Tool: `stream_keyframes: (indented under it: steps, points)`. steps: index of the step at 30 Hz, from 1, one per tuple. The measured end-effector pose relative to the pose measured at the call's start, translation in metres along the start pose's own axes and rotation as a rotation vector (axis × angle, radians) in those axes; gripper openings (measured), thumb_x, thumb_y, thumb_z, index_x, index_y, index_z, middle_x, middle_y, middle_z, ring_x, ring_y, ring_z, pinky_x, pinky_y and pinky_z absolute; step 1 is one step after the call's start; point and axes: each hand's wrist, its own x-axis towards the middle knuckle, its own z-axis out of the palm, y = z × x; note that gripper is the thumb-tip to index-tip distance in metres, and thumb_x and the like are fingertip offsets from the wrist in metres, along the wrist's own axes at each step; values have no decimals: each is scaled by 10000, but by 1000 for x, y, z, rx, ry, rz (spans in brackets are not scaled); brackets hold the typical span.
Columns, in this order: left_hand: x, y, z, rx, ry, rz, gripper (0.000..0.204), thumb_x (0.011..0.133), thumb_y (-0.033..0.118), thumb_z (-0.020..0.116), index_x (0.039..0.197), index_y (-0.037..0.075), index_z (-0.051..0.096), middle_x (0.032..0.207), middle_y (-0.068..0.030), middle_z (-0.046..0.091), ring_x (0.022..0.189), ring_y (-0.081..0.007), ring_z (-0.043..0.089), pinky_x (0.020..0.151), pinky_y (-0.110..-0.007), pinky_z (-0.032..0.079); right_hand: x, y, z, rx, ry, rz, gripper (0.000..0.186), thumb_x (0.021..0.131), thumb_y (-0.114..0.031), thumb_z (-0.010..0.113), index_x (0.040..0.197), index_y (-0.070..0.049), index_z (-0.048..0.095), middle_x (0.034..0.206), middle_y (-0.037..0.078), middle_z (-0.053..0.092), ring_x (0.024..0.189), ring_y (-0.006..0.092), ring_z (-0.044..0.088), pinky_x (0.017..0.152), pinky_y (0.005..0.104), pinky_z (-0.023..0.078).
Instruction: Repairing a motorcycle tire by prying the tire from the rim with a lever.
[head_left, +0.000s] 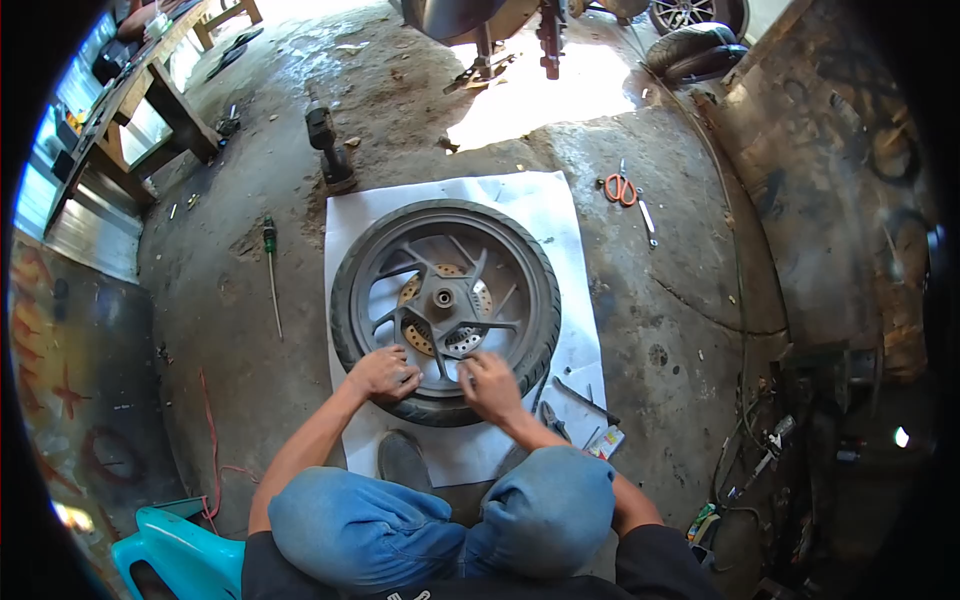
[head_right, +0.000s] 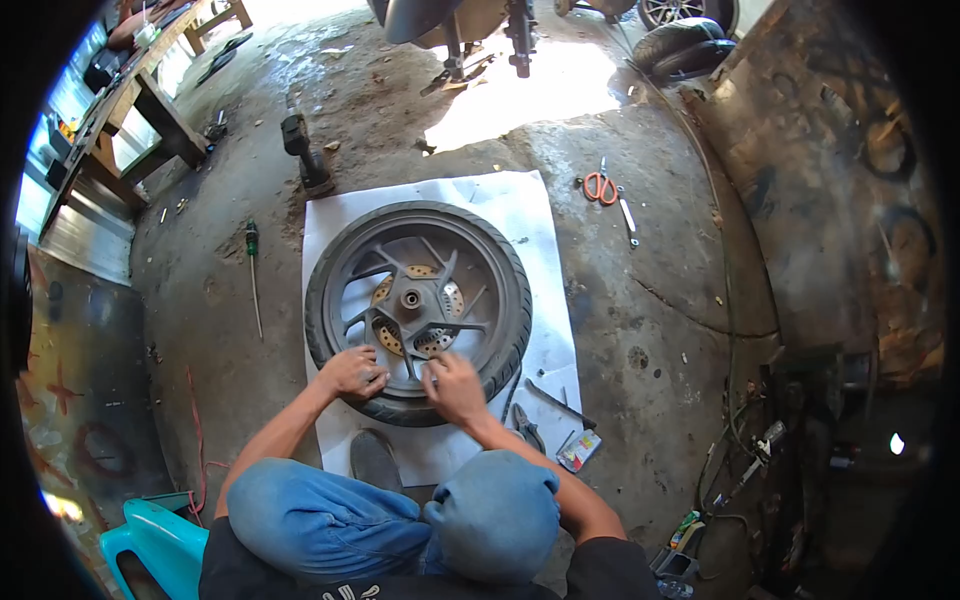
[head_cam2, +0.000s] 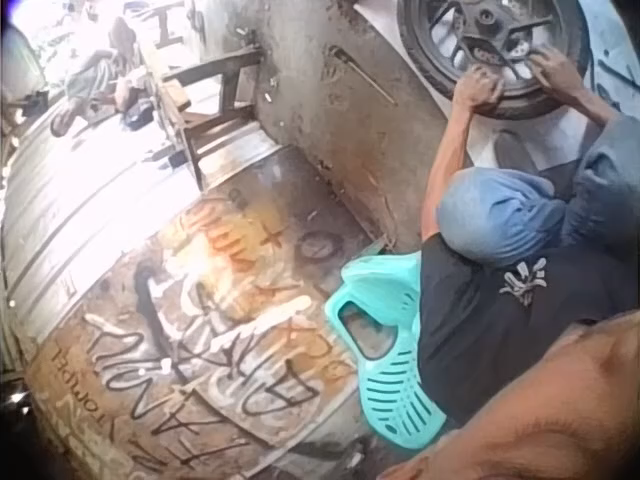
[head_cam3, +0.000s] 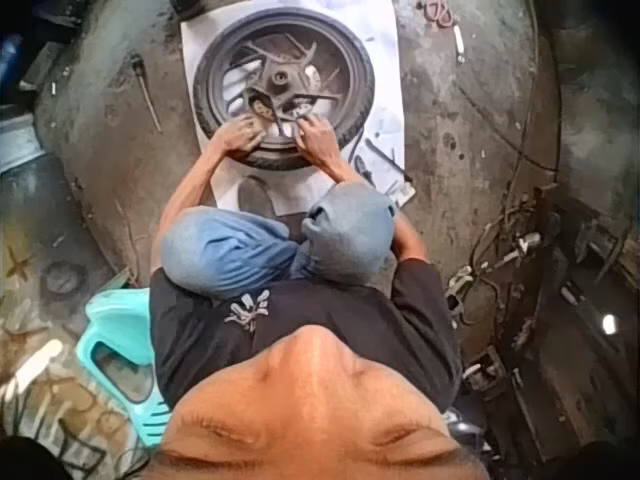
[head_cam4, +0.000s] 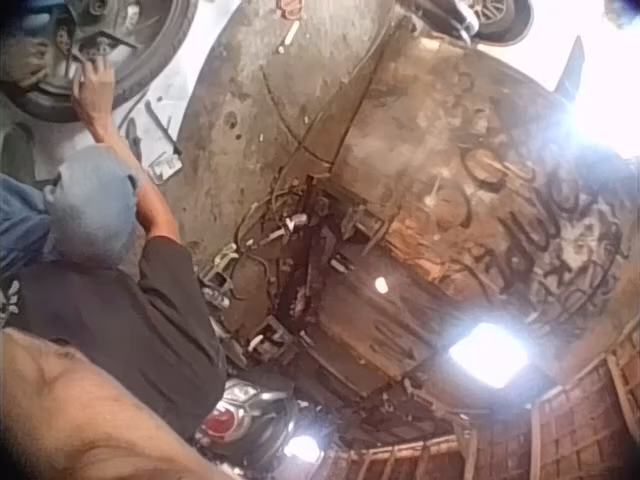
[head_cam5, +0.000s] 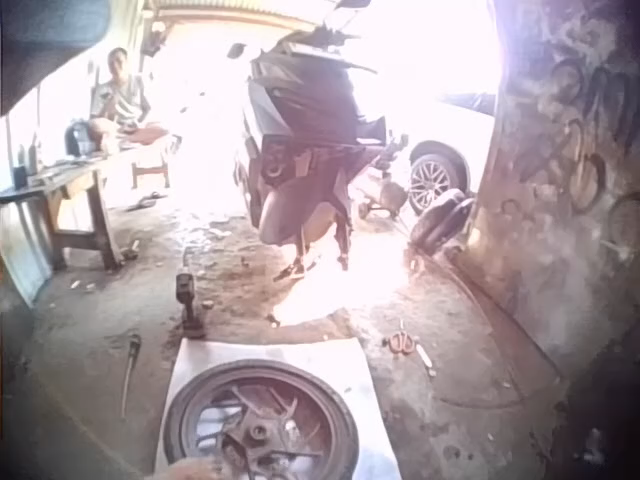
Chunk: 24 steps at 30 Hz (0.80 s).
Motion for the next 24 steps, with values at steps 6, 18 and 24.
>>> stream_keyframes:
  steps: [6, 18, 24]
  points:
    - [2, 13, -3, 9, 261, 4, 278, 952, 302, 654, 1011, 32, 674, 1073, -178, 673, 911, -348, 638, 870, -445, 522, 16, 73, -33, -243, -206, -174, 265, 935, -262, 656, 804, -41, 721, 889, 126, 662, 953, 308, 619, 945, 449, 480]
    - [20, 76, 32, 49, 311, -346, 161, 912, 279, 652, 899, 128, 708, 805, -94, 573, 754, -264, 619, 751, -408, 463, 16, 89, -19, -212, -463, -274, 447, 977, -387, 598, 703, -73, 760, 684, 114, 727, 639, 253, 679, 1078, 505, 426]
    - [15, 81, 28, 90, 295, -387, 157, 901, 274, 646, 893, 129, 704, 806, -78, 569, 744, -249, 621, 732, -398, 456, 12, 86, -17, -161, -346, -322, 378, 922, -347, 649, 644, -93, 685, 610, 98, 659, 611, 232, 648, 1098, 511, 443]
